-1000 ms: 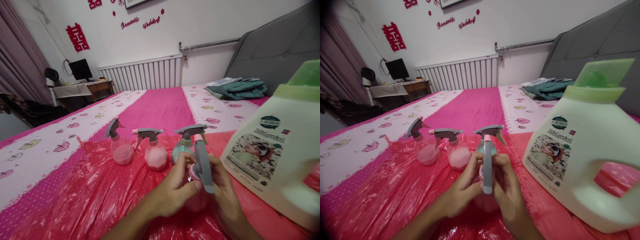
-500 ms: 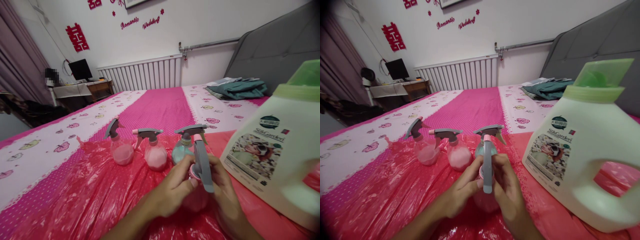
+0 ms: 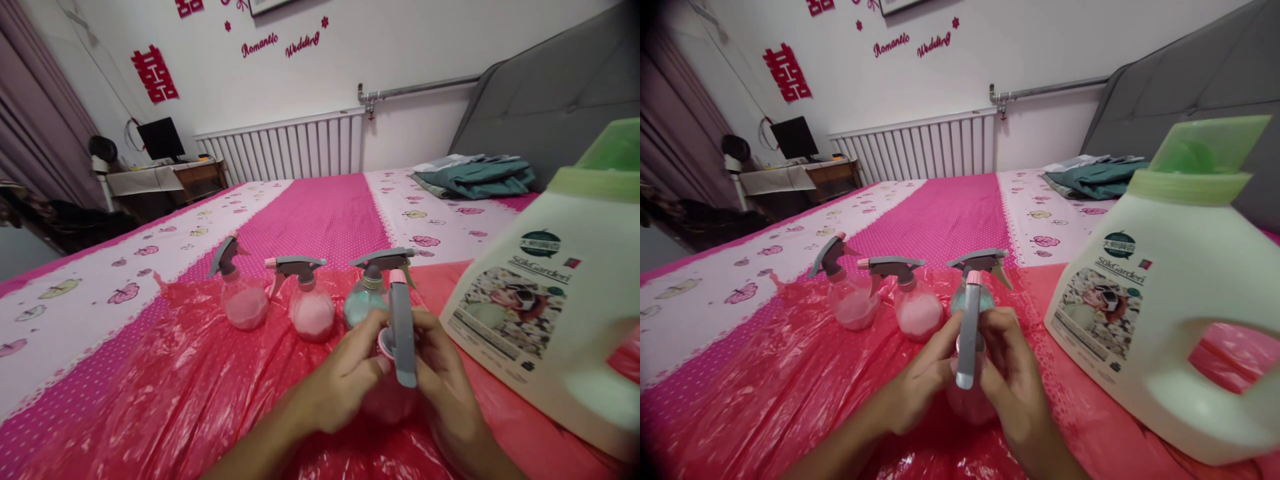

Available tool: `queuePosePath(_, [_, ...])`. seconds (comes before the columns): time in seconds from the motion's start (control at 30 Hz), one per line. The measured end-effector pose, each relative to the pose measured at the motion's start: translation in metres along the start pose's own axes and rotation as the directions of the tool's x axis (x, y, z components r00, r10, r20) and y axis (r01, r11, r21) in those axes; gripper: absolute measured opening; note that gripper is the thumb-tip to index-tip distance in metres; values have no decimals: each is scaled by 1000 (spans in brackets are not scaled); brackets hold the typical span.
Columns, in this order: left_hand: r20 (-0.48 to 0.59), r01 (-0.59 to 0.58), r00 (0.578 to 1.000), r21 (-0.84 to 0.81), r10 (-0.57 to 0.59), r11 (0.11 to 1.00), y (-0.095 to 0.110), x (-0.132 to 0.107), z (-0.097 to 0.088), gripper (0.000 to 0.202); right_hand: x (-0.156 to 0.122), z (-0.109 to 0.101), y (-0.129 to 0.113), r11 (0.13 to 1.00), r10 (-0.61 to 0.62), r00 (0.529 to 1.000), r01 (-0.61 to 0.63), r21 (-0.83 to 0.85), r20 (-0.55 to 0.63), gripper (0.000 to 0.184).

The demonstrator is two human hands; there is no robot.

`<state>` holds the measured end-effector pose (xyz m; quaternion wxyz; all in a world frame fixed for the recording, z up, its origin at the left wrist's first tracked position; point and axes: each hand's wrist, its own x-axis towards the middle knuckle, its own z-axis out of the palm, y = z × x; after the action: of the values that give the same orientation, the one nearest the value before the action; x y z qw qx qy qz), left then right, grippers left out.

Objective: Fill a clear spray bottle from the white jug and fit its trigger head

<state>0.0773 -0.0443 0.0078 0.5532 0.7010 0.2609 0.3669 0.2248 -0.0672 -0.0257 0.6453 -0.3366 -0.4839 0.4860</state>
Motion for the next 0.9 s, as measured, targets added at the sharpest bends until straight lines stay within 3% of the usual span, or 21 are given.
queuePosePath(0.17, [2, 6, 1000, 10, -6, 1000, -1, 0, 0, 36, 0, -2, 4, 999, -27, 999, 28, 26, -19, 21])
queuePosePath(0.33, [7, -13, 1000, 31, 13, 999, -2, 0, -1, 35, 3, -8, 11, 993, -77, 995, 72, 92, 56, 20])
queuePosePath(0.47, [19, -40, 999, 55, 39, 998, -3, -1, -2, 39, 4, -11, 13, 986, -40, 999, 39, 161, 7, 21])
queuePosePath(0.9, [-43, 69, 997, 118, -65, 991, 9, -2, 1, 29, 1, -12, 19, 981, -36, 998, 28, 190, 41, 19])
